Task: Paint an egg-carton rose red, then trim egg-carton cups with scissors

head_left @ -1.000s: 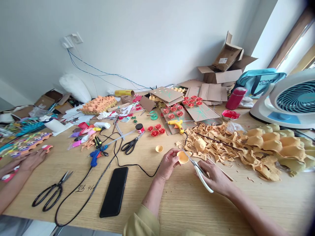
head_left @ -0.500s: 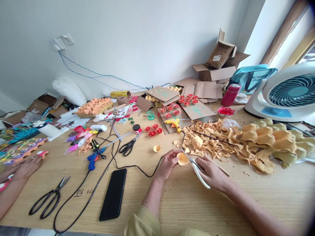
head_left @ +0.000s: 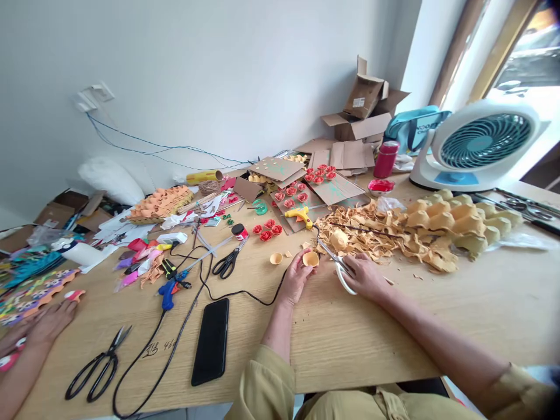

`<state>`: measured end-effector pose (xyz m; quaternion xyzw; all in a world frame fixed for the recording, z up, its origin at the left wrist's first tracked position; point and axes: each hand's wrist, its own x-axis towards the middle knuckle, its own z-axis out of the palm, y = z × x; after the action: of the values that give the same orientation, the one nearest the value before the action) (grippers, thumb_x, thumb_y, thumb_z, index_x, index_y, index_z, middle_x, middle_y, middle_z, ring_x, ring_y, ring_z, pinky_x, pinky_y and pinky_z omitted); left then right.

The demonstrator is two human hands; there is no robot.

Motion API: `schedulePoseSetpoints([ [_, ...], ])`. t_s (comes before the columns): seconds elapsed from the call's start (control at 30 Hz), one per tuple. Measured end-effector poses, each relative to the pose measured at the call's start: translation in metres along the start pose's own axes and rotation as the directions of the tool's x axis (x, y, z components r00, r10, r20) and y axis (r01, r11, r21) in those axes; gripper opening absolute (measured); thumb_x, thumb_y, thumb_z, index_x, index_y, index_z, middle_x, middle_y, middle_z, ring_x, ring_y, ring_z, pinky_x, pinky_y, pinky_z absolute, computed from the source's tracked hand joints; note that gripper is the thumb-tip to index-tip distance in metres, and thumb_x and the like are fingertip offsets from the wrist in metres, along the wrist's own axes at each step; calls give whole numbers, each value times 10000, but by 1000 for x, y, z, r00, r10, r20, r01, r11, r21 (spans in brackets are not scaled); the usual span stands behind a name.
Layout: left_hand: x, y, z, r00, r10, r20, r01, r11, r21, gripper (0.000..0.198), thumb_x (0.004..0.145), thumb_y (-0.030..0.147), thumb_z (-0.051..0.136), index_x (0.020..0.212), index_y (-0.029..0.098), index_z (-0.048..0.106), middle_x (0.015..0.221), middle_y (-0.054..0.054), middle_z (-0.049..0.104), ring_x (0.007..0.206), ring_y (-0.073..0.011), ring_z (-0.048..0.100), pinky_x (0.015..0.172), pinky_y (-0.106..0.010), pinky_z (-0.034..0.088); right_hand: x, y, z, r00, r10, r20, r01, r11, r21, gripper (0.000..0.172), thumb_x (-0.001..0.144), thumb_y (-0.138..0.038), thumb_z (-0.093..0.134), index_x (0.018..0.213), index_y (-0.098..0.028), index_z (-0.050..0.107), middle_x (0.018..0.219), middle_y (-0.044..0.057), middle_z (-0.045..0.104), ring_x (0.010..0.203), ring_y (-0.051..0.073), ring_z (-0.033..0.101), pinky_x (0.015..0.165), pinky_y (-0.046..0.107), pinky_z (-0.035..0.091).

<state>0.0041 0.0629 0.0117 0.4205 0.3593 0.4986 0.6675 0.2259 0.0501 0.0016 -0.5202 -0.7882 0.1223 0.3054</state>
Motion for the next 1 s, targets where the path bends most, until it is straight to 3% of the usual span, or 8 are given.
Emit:
schedulePoseSetpoints([
  [0.2,4,-7,1,1000,-19,-23,21,998,57,590,661,327,857,1187,206,617,1150,-56,679,917,-167,681,787,-258,512,-1,0,2,1000,-26,-5,26,998,-49,199,899,-372,498,758,-234,474,675,24,620,618,172,497,820,363,372],
  [0.57,10,-6,-4,998,8,-54,-3,996,93,516,701,354,841,1134,230,588,1079,-22,674,925,-153,678,811,-256,520,1,1,6,996,-76,-44,70,989,-132,210,919,-369,500,767,-227,468,681,12,628,598,149,502,784,331,361],
  [0.83,8,-6,-9,985,108,-132,-76,971,228,576,751,384,798,1248,216,562,1100,-74,696,1050,-228,683,893,-322,544,0,1,7,997,-64,-37,60,994,-95,201,924,-361,502,785,-222,461,690,6,616,605,146,502,805,352,351],
  [1.0,9,-9,-22,952,259,-163,-156,869,469,541,718,420,820,1163,202,603,1166,-95,670,1075,-245,671,938,-352,553,0,0,6,998,-56,-42,53,997,-61,192,906,-351,516,774,-226,452,686,4,626,588,142,484,789,348,349],
])
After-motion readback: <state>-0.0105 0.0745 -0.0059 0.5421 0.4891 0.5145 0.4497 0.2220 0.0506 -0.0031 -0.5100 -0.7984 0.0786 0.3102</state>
